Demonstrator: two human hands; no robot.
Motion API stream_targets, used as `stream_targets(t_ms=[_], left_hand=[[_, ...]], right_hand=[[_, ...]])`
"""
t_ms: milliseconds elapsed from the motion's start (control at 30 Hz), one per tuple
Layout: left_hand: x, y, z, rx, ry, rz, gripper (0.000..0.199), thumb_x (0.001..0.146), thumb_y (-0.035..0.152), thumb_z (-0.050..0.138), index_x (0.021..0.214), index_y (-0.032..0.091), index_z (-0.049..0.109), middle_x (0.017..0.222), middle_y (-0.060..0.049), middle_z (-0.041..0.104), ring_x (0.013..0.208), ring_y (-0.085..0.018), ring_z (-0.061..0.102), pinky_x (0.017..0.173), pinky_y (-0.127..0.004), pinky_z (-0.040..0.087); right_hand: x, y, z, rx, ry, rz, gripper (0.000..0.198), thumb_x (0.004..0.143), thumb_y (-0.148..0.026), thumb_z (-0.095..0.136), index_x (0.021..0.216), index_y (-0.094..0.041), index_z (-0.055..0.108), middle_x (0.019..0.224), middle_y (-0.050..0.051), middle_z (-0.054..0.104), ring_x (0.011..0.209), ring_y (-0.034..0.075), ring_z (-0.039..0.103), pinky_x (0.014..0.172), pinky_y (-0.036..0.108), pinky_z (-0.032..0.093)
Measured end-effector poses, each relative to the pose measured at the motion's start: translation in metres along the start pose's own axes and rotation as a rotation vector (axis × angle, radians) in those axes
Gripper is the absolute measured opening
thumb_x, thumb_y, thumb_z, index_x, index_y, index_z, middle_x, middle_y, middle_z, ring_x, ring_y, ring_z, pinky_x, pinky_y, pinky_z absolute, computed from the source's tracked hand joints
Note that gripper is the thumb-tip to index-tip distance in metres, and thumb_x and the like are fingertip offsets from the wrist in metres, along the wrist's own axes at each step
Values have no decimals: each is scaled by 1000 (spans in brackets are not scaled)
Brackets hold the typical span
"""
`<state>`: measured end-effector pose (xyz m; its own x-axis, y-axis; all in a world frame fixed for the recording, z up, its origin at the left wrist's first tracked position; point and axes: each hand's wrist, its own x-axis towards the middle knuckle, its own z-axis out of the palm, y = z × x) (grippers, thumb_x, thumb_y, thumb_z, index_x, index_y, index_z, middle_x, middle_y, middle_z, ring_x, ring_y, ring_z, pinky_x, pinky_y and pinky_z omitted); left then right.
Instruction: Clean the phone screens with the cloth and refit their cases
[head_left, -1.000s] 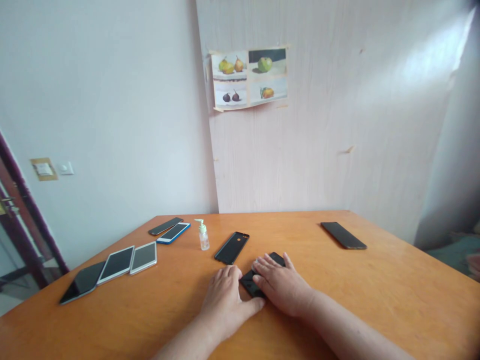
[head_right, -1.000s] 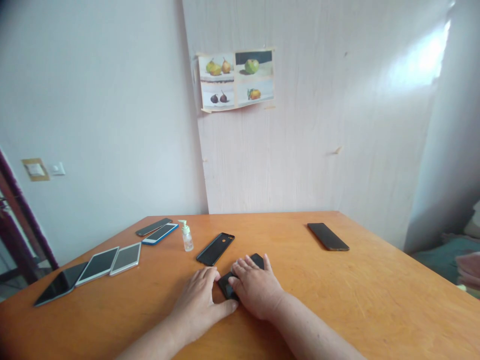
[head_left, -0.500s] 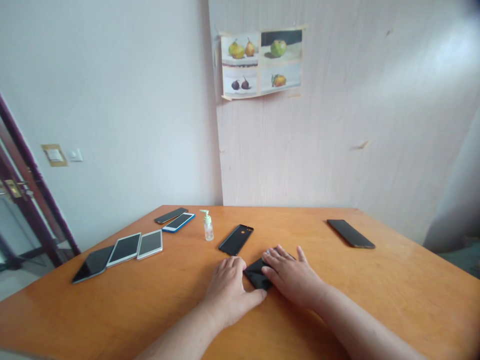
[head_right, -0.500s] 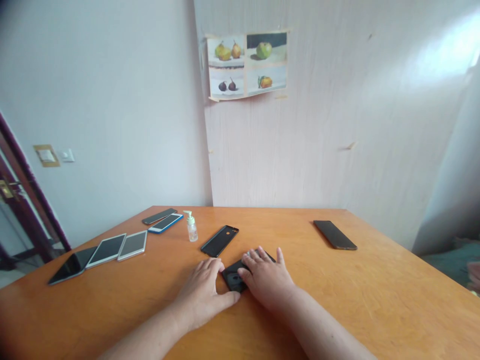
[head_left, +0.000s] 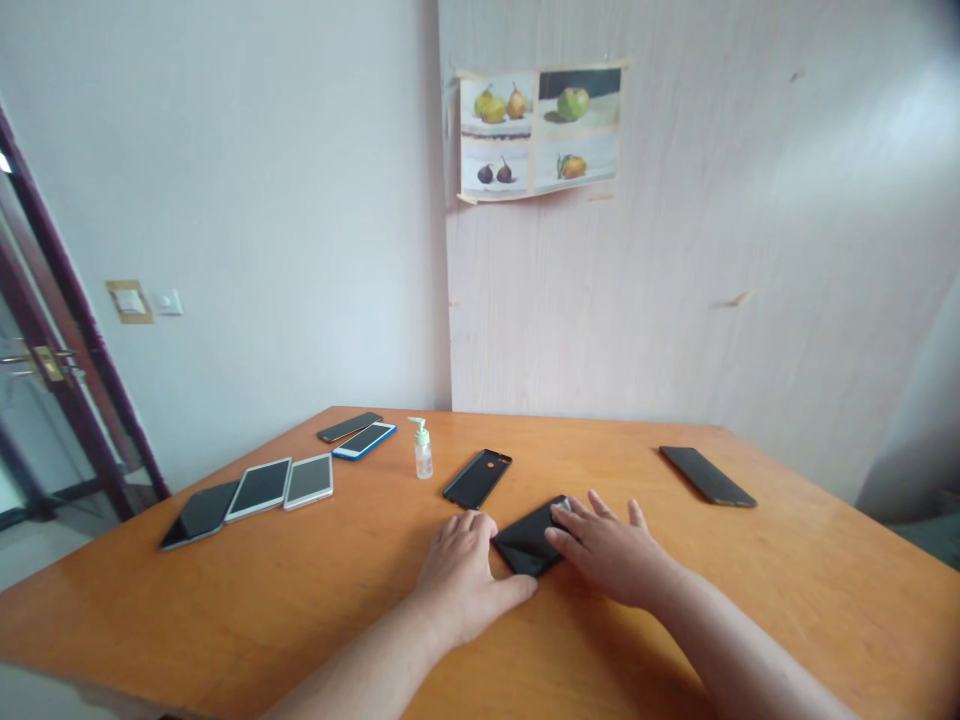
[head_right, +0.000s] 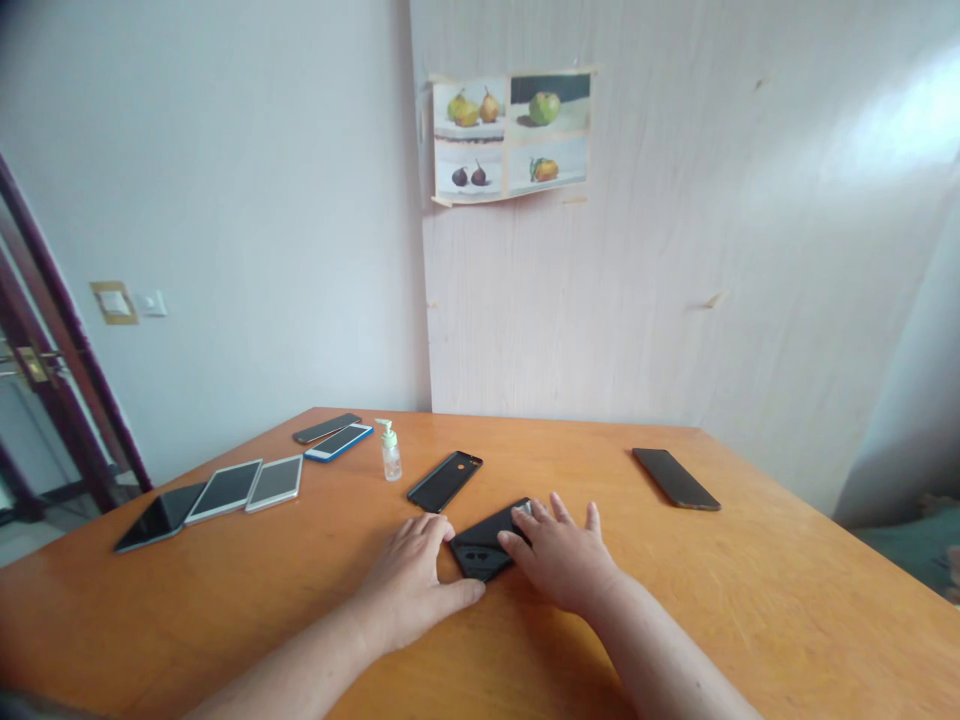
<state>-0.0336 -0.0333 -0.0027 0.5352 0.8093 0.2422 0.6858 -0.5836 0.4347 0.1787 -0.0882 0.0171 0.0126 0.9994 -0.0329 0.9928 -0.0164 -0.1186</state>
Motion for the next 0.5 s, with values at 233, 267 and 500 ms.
stream_targets(t_ms=[233, 267, 500], left_hand=[[4, -9, 5, 39, 17, 43, 41, 72, 57, 64, 93, 23, 55, 101, -6, 59, 101, -28, 52, 83, -36, 39], [5, -10, 6, 43, 13, 39, 40, 72, 55, 65, 94, 23, 55, 102, -6, 59, 101, -28, 52, 83, -36, 39], [10, -10, 8, 40, 45, 5, 44, 73, 57, 63, 100, 23, 57, 107, -7, 61, 106, -29, 54, 87, -36, 39]], right_hand=[[-15, -27, -10, 169, -78, -254, 58, 95, -62, 23, 146, -38, 37, 156, 6, 32, 145, 36, 19, 106, 75, 1], [-17, -32, -11, 192, -85, -301, 57, 96, -62, 21, 146, -39, 36, 155, 5, 33, 145, 35, 19, 107, 74, 0], [-3, -5, -9, 16, 15, 65, 56, 96, -56, 29, 141, -26, 46, 152, 14, 37, 144, 39, 20, 102, 79, 3]])
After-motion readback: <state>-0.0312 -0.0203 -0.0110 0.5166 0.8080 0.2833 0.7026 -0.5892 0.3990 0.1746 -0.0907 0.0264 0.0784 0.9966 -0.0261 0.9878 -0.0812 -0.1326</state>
